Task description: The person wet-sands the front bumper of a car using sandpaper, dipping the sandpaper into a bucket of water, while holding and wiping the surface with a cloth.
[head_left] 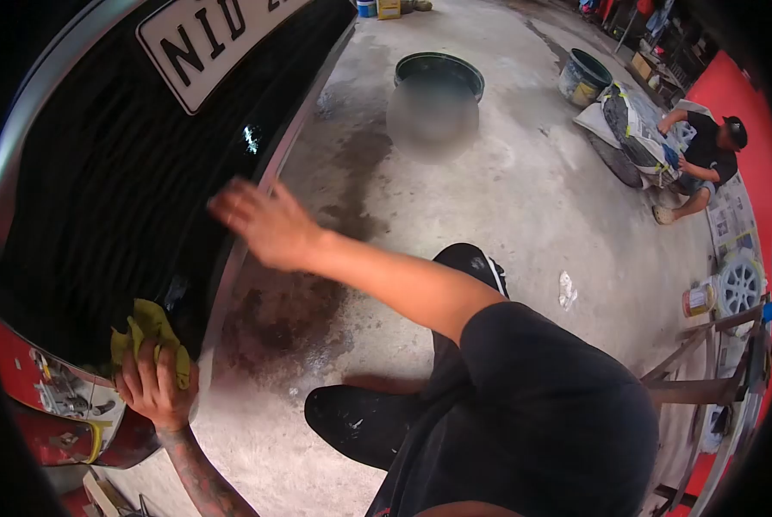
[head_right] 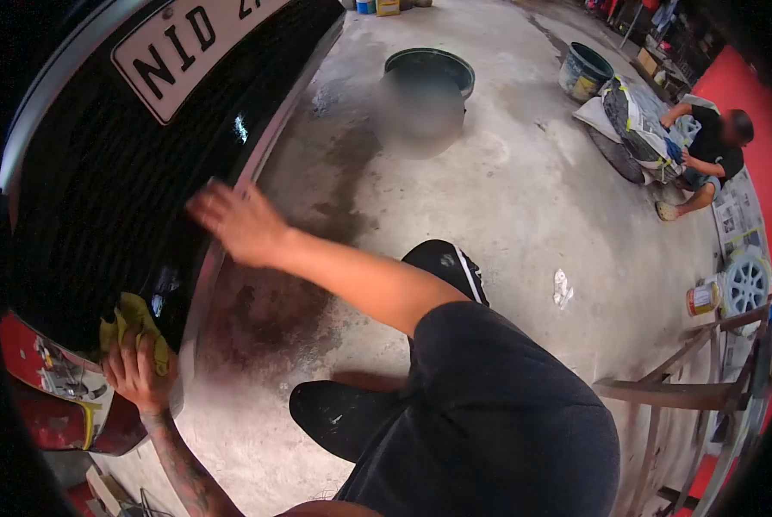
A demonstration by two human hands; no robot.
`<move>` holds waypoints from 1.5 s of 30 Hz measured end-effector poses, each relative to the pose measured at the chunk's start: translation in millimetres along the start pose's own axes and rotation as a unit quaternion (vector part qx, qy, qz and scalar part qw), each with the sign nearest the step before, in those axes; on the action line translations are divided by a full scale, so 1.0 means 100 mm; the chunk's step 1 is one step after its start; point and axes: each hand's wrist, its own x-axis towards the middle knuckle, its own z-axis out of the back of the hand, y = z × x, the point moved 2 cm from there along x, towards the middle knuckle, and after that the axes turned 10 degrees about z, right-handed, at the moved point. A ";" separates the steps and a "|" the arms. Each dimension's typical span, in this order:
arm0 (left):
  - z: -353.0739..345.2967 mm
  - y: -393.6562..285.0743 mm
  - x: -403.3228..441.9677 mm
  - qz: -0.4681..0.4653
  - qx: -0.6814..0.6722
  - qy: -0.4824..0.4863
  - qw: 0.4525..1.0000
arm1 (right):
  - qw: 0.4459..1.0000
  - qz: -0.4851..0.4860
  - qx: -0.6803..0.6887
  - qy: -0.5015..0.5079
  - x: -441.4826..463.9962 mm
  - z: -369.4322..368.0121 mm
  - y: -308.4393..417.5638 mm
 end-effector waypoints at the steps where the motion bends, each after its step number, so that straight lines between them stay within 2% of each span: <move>1: 0.02 -0.01 0.01 0.003 -0.005 0.006 1.000 | 0.999 -0.041 -0.008 -0.003 0.01 0.06 -0.13; 2: 0.03 -0.02 0.02 0.005 -0.012 0.012 1.000 | 0.997 -0.062 -0.032 0.014 0.05 0.08 -0.09; 4: 0.01 -0.01 0.02 0.001 -0.008 -0.004 1.000 | 0.996 -0.057 0.065 0.022 0.07 0.10 0.32; 5: 0.00 0.00 0.00 -0.003 -0.008 -0.012 1.000 | 0.996 -0.017 0.089 -0.015 0.01 -0.07 0.58; 7: -0.02 0.01 0.01 -0.009 -0.009 -0.014 1.000 | 0.994 0.043 0.104 0.007 -0.11 -0.16 1.10; 9: 0.01 0.01 0.03 -0.013 0.000 -0.007 1.000 | 0.991 0.021 0.133 0.025 -0.10 -0.22 0.98; 11: 0.01 0.02 0.01 -0.015 0.006 -0.007 1.000 | 0.992 -0.114 0.047 -0.013 0.01 -0.20 0.40; 12: 0.02 0.03 0.00 -0.013 0.006 -0.002 1.000 | 0.981 -0.170 0.084 -0.033 0.06 -0.08 0.21; 15: -0.02 0.06 -0.05 -0.022 0.008 -0.008 1.000 | 0.978 -0.198 0.059 -0.018 0.14 -0.07 0.39; 18: -0.11 0.15 -0.17 -0.028 0.022 -0.005 0.999 | 0.986 -0.107 0.131 -0.009 0.02 -0.25 1.00; 19: -0.09 0.13 -0.13 -0.033 0.012 -0.017 0.999 | 0.987 -0.074 0.134 -0.036 -0.06 -0.35 1.12; 21: -0.19 0.27 -0.23 -0.048 0.017 0.003 0.999 | 0.997 -0.011 0.062 -0.055 -0.10 -0.37 0.85; 23: -0.27 0.36 -0.34 -0.047 0.031 0.011 0.998 | 0.998 -0.032 0.002 -0.058 -0.08 -0.43 0.41; 25: -0.20 0.22 -0.14 -0.044 0.023 -0.007 0.999 | 0.994 -0.094 0.016 -0.061 -0.04 -0.26 -0.03; 27: 0.09 -0.06 0.20 -0.043 -0.012 -0.050 0.998 | 0.991 -0.100 0.050 -0.076 0.01 -0.30 -0.11; 29: 0.17 -0.13 0.32 -0.057 -0.009 -0.086 0.995 | 1.000 -0.012 0.015 -0.008 0.07 -0.19 0.21; 30: 0.19 -0.14 0.36 -0.068 -0.008 -0.103 0.992 | 0.998 0.049 0.001 -0.042 0.06 -0.26 0.42; 31: 0.18 -0.15 0.38 -0.065 -0.007 -0.093 0.994 | 0.991 0.121 0.044 -0.023 0.06 -0.20 0.60; 33: 0.19 -0.12 0.33 -0.061 -0.004 -0.066 0.996 | 0.980 0.167 0.070 -0.077 0.03 -0.21 0.67; 36: -0.19 0.27 -0.15 -0.058 0.007 0.000 0.998 | 0.984 0.169 0.035 -0.046 0.05 -0.39 0.11; 37: -0.09 0.16 -0.02 -0.061 -0.003 -0.034 0.998 | 0.992 0.123 0.037 0.011 0.05 -0.22 -0.12; 39: 0.19 -0.15 0.34 -0.067 -0.022 -0.100 0.992 | 0.998 0.040 -0.008 -0.057 -0.01 -0.14 -0.53; 41: 0.18 -0.14 0.31 -0.062 -0.016 -0.092 0.994 | 0.999 0.027 0.022 -0.026 0.00 -0.19 -0.50; 43: 0.18 -0.16 0.34 -0.064 -0.020 -0.084 0.994 | 0.993 0.112 0.033 0.011 0.09 -0.21 -0.10; 45: 0.23 -0.21 0.42 -0.071 -0.030 -0.076 0.994 | 0.985 0.169 0.008 -0.012 0.13 -0.21 0.26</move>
